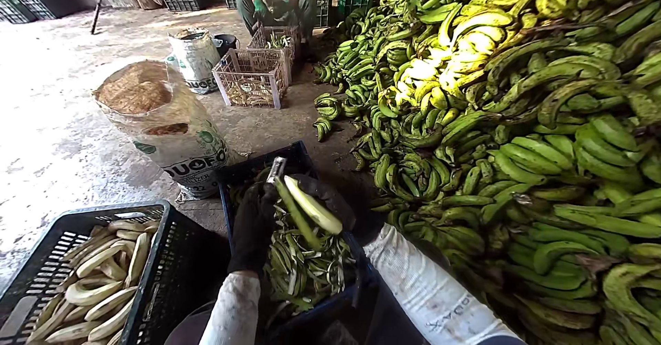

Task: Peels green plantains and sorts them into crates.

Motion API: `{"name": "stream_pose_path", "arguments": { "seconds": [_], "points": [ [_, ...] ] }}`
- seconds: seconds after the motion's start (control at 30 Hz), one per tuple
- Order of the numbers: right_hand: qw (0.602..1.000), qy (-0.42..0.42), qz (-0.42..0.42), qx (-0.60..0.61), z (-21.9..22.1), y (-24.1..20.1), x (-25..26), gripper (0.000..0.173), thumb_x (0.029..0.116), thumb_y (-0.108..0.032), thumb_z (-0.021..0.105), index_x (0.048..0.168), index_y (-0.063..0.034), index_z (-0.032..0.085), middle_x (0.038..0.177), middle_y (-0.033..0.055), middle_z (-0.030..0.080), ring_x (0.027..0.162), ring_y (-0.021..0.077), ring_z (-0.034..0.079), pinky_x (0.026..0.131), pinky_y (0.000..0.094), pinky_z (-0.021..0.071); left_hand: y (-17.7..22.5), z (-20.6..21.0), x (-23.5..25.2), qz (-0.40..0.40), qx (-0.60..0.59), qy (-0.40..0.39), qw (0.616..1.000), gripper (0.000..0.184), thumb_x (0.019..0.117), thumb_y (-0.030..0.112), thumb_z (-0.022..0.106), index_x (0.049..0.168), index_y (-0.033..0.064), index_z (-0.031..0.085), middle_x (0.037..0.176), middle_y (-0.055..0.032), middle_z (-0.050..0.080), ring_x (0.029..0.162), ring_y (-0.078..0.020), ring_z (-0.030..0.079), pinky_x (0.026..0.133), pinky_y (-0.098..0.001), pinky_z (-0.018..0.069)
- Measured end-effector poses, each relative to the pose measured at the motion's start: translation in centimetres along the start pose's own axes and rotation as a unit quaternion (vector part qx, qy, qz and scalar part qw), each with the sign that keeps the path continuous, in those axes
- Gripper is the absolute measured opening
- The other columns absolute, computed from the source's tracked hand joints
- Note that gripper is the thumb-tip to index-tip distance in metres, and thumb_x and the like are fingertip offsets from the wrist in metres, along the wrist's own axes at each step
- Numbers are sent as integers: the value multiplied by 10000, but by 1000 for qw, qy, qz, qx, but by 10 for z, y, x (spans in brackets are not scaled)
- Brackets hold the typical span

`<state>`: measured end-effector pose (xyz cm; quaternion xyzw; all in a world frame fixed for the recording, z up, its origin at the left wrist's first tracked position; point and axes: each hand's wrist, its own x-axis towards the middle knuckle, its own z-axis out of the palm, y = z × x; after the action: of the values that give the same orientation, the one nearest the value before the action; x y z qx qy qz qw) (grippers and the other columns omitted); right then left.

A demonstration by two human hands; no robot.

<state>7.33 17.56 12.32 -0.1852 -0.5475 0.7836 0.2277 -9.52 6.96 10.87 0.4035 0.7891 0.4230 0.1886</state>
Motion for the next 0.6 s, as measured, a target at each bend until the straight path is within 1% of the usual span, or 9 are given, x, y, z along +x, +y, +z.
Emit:
{"name": "stream_pose_path", "arguments": {
  "seconds": [0.07, 0.13, 0.2, 0.27, 0.37, 0.43, 0.5, 0.53, 0.6],
  "points": [
    [996, -9, 3, 84, -7, 11, 9, 370, 1022, -280, 438, 1311, -110, 594, 921, 55, 679, 724, 103, 645, 643, 256, 564, -3, -6, -1, 4, -25, 1, 1000, 473, 1052, 482, 484, 1367, 155, 618, 1183, -71, 687, 1028, -164, 663, 908, -448, 543],
    [988, 41, -11, 150, -12, 11, 12, 340, 1051, -321, 395, 1192, -120, 630, 844, 52, 676, 635, 104, 641, 544, 247, 559, -1, -6, -8, 67, 0, -15, 998, 477, 1043, 474, 484, 1361, 146, 623, 1211, -76, 680, 1073, -166, 656, 939, -440, 536],
    [976, 103, -33, 188, -22, 12, 14, 376, 1079, -385, 359, 1070, -132, 638, 774, 20, 653, 602, 86, 625, 522, 239, 549, 1, 0, -21, 149, 61, -32, 986, 530, 1028, 467, 500, 1410, 113, 600, 1270, -151, 661, 1146, -276, 649, 977, -514, 526],
    [965, 125, -74, 219, -34, 15, 11, 357, 1089, -352, 342, 1069, -149, 635, 808, -10, 660, 679, 63, 639, 614, 237, 564, 2, 10, -35, 234, 115, -28, 965, 557, 1005, 470, 524, 1433, 121, 598, 1244, -191, 671, 1099, -370, 665, 907, -582, 545],
    [958, 186, -53, 210, -32, 2, 9, 365, 1100, -331, 338, 1040, -104, 617, 738, 12, 623, 590, 80, 601, 536, 228, 527, 5, 26, -48, 325, 162, 20, 931, 529, 935, 437, 581, 1353, 126, 677, 1141, -195, 712, 968, -398, 703, 777, -570, 571],
    [971, 201, -34, 128, -19, -6, 0, 328, 1112, -278, 329, 1065, -93, 596, 788, 13, 604, 667, 88, 594, 618, 249, 526, 8, 30, -49, 303, 171, 7, 937, 539, 940, 433, 576, 1364, 112, 665, 1142, -200, 704, 964, -393, 702, 780, -555, 575],
    [988, 152, -33, 26, -13, -8, -7, 271, 1105, -184, 345, 1113, -67, 589, 846, 8, 611, 745, 72, 604, 702, 258, 542, 10, 28, -41, 235, 146, -16, 961, 517, 961, 356, 593, 1404, 93, 623, 1192, -217, 679, 1011, -405, 686, 833, -577, 567],
    [993, 111, -37, -4, -15, -3, -5, 262, 1101, -174, 351, 1135, -60, 585, 864, 4, 615, 755, 63, 606, 710, 251, 547, 10, 25, -33, 196, 126, -18, 972, 504, 990, 364, 577, 1412, 90, 609, 1212, -208, 672, 1043, -388, 681, 870, -574, 562],
    [999, 46, -27, 11, -18, 10, 6, 253, 1087, -187, 401, 1113, -54, 614, 838, 19, 651, 702, 72, 629, 645, 243, 563, 6, 14, -17, 108, 58, -11, 992, 455, 1032, 375, 546, 1366, 73, 615, 1190, -164, 677, 1062, -309, 673, 917, -530, 550]
  ]
}}
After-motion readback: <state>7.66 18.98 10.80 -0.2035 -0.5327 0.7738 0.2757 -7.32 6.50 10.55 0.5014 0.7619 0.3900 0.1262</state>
